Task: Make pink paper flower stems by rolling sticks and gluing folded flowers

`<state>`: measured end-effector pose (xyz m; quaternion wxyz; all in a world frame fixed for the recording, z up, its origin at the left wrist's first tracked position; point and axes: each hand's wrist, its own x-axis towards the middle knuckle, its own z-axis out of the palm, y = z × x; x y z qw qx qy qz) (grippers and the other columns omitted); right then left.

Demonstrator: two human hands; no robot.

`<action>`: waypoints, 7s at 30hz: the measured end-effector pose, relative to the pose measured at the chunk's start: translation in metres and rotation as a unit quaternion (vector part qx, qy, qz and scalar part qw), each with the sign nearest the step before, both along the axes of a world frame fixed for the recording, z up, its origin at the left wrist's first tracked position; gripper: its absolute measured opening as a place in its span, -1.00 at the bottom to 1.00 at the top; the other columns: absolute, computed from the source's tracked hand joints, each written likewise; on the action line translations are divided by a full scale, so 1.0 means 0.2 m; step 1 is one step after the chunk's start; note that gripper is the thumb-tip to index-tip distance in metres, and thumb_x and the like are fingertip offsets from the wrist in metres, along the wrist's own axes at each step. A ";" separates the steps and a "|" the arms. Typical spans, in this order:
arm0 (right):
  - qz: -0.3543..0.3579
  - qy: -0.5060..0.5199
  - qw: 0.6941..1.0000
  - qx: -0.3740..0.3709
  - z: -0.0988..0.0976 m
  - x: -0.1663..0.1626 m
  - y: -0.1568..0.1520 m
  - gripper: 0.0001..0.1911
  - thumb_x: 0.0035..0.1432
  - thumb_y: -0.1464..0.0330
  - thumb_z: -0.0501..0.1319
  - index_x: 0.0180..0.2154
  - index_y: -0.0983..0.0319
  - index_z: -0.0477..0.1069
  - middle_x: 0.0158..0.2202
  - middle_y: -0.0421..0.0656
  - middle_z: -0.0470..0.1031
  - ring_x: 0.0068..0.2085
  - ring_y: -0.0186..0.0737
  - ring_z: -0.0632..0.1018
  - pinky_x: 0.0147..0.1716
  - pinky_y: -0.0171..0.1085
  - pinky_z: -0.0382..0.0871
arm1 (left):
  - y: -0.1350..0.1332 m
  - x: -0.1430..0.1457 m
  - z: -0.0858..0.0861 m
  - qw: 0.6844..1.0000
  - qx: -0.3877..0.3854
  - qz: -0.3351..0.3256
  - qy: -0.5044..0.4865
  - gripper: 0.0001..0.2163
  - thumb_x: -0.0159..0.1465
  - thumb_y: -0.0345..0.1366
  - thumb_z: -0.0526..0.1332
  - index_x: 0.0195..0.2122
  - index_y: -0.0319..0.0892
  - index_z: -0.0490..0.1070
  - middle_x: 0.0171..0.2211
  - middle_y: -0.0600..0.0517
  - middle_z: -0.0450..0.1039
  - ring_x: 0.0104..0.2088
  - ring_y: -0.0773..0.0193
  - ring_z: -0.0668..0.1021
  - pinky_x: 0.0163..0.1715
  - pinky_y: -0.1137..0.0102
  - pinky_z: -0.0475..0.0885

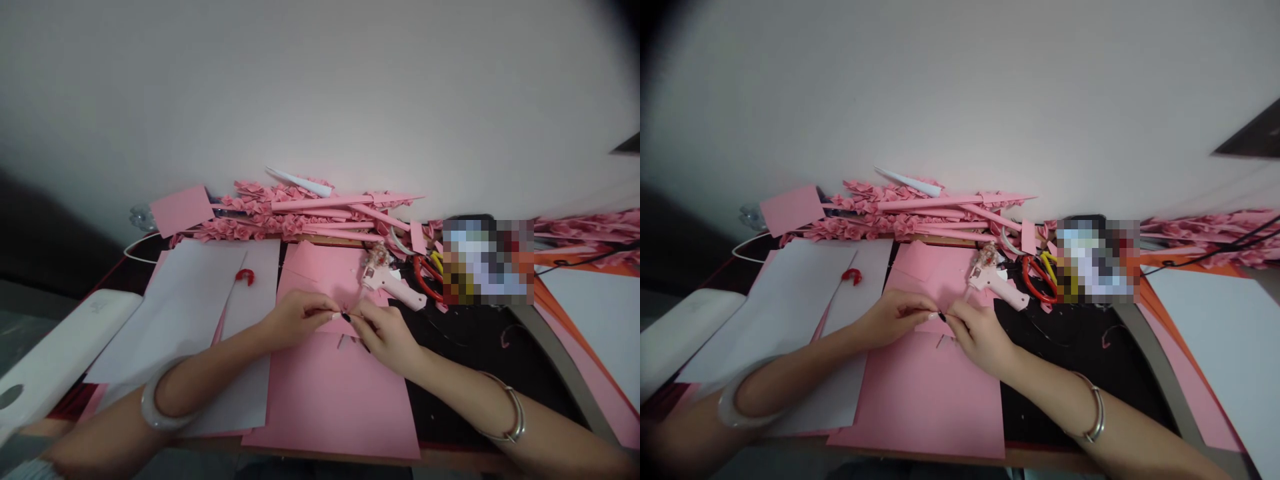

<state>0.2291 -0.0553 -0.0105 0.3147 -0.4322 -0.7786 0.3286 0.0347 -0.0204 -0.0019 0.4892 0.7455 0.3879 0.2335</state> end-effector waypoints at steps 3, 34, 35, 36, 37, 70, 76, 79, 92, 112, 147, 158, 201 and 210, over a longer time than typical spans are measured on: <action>0.003 -0.006 1.000 0.001 0.00 -0.01 0.00 -0.81 0.22 0.43 0.00 -0.46 0.18 0.20 -0.67 -0.30 0.24 -0.67 -0.37 0.25 -0.64 -0.37 0.11 | 0.00 0.00 0.00 1.000 0.005 0.009 0.008 -0.86 0.19 -0.35 0.13 -0.43 -0.23 0.45 -0.56 0.11 0.37 -0.54 0.42 0.34 -0.52 0.55 0.21; -0.063 0.296 0.897 -0.322 -0.01 -0.03 0.04 -0.74 0.09 0.20 0.20 -0.31 0.26 0.30 -0.73 -0.34 0.36 -0.80 -0.46 0.30 -0.82 -0.49 0.10 | 0.02 -0.06 -0.05 0.964 0.252 -0.050 0.074 -0.60 0.12 -0.19 0.27 -0.01 -0.19 0.37 -0.16 -0.09 0.51 -0.24 0.20 0.51 -0.18 0.32 0.41; -0.050 0.308 0.895 -0.318 -0.01 -0.03 0.04 -0.73 0.07 0.21 0.22 -0.27 0.26 0.30 -0.71 -0.34 0.37 -0.78 -0.46 0.32 -0.80 -0.48 0.14 | 0.02 -0.06 -0.05 0.967 0.241 -0.041 0.071 -0.59 0.12 -0.20 0.27 -0.01 -0.20 0.37 -0.18 -0.08 0.51 -0.30 0.24 0.51 -0.23 0.35 0.41; -0.035 0.316 0.895 -0.314 -0.01 -0.02 0.04 -0.71 0.04 0.24 0.25 -0.24 0.26 0.29 -0.68 -0.33 0.39 -0.75 -0.45 0.35 -0.77 -0.47 0.18 | 0.02 -0.05 -0.05 0.971 0.229 -0.031 0.063 -0.59 0.11 -0.20 0.28 -0.01 -0.22 0.38 -0.23 -0.07 0.52 -0.37 0.28 0.50 -0.29 0.39 0.41; -0.020 0.319 0.896 -0.309 -0.01 -0.02 0.05 -0.66 0.00 0.28 0.30 -0.21 0.25 0.28 -0.64 -0.32 0.41 -0.71 -0.45 0.39 -0.73 -0.46 0.22 | 0.02 -0.05 -0.04 0.975 0.214 -0.019 0.053 -0.59 0.11 -0.21 0.29 -0.02 -0.23 0.39 -0.28 -0.05 0.52 -0.44 0.33 0.47 -0.36 0.43 0.40; -0.072 0.336 0.898 -0.274 -0.04 0.01 0.07 -0.79 0.14 0.25 0.18 -0.29 0.30 0.39 -0.71 -0.27 0.41 -0.72 -0.40 0.42 -0.73 -0.43 0.28 | 0.05 -0.03 -0.03 0.969 -0.193 -0.004 -0.157 -0.82 0.21 -0.27 0.17 -0.22 -0.25 0.39 -0.39 0.04 0.43 -0.42 0.37 0.50 -0.42 0.47 0.47; -0.048 0.332 0.903 -0.269 -0.02 0.01 0.07 -0.82 0.10 0.31 0.23 -0.29 0.29 0.36 -0.66 -0.27 0.46 -0.68 -0.40 0.46 -0.68 -0.44 0.33 | 0.05 -0.03 -0.02 0.967 -0.199 0.022 -0.160 -0.86 0.19 -0.29 0.20 -0.33 -0.28 0.41 -0.43 0.05 0.44 -0.44 0.40 0.51 -0.42 0.50 0.46; -0.038 0.304 0.912 -0.272 -0.01 0.01 0.07 -0.82 0.11 0.30 0.22 -0.32 0.30 0.36 -0.67 -0.25 0.47 -0.68 -0.39 0.45 -0.67 -0.43 0.33 | 0.05 -0.03 -0.01 0.962 -0.204 0.050 -0.172 -0.83 0.18 -0.25 0.21 -0.33 -0.28 0.39 -0.45 0.05 0.45 -0.47 0.39 0.52 -0.45 0.49 0.47; -0.026 0.313 0.907 -0.280 -0.03 0.03 0.08 -0.79 0.12 0.26 0.21 -0.29 0.29 0.34 -0.67 -0.26 0.46 -0.68 -0.40 0.44 -0.67 -0.43 0.32 | 0.04 -0.02 -0.01 0.965 -0.210 0.055 -0.149 -0.87 0.21 -0.29 0.18 -0.36 -0.27 0.33 -0.53 0.08 0.44 -0.48 0.32 0.58 -0.43 0.44 0.48; -0.067 0.388 0.859 -0.327 -0.01 0.06 0.10 -0.82 -0.02 0.45 0.17 -0.30 0.29 0.45 -0.70 -0.25 0.42 -0.69 -0.37 0.42 -0.70 -0.41 0.27 | 0.05 -0.05 -0.05 0.989 -0.081 0.034 -0.120 -0.74 0.19 -0.29 0.18 -0.10 -0.23 0.41 -0.23 -0.05 0.48 -0.36 0.33 0.50 -0.39 0.45 0.43; 0.017 0.375 0.873 -0.312 -0.03 0.05 0.09 -0.79 0.11 0.35 0.21 -0.20 0.30 0.44 -0.57 -0.18 0.52 -0.67 -0.41 0.44 -0.67 -0.43 0.30 | 0.05 -0.06 -0.04 0.946 -0.223 0.045 -0.232 -0.83 0.16 -0.31 0.23 -0.24 -0.27 0.46 -0.43 0.02 0.49 -0.46 0.32 0.56 -0.46 0.45 0.48; 0.032 0.454 0.809 -0.373 0.00 0.07 0.10 -0.76 0.01 0.48 0.15 -0.26 0.31 0.52 -0.45 -0.06 0.59 -0.48 -0.28 0.57 -0.55 -0.40 0.40 | 0.06 -0.08 -0.06 0.883 -0.333 -0.004 -0.332 -0.80 0.18 -0.43 0.11 -0.24 -0.28 0.50 -0.38 -0.12 0.59 -0.30 0.21 0.61 -0.30 0.43 0.46; -0.014 0.395 0.858 -0.328 -0.02 0.04 0.09 -0.84 0.08 0.34 0.26 -0.30 0.32 0.46 -0.66 -0.27 0.41 -0.67 -0.47 0.39 -0.67 -0.48 0.27 | 0.04 -0.05 -0.03 0.966 -0.187 0.001 -0.178 -0.78 0.19 -0.25 0.21 -0.19 -0.27 0.42 -0.40 0.00 0.46 -0.48 0.32 0.53 -0.52 0.47 0.43; -0.011 0.433 0.826 -0.362 -0.01 0.06 0.11 -0.84 0.04 0.39 0.24 -0.27 0.29 0.44 -0.62 -0.20 0.50 -0.67 -0.40 0.46 -0.69 -0.45 0.31 | 0.05 -0.06 -0.06 0.917 -0.282 0.037 -0.279 -0.85 0.14 -0.37 0.24 -0.27 -0.26 0.48 -0.58 0.04 0.47 -0.56 0.34 0.51 -0.52 0.46 0.43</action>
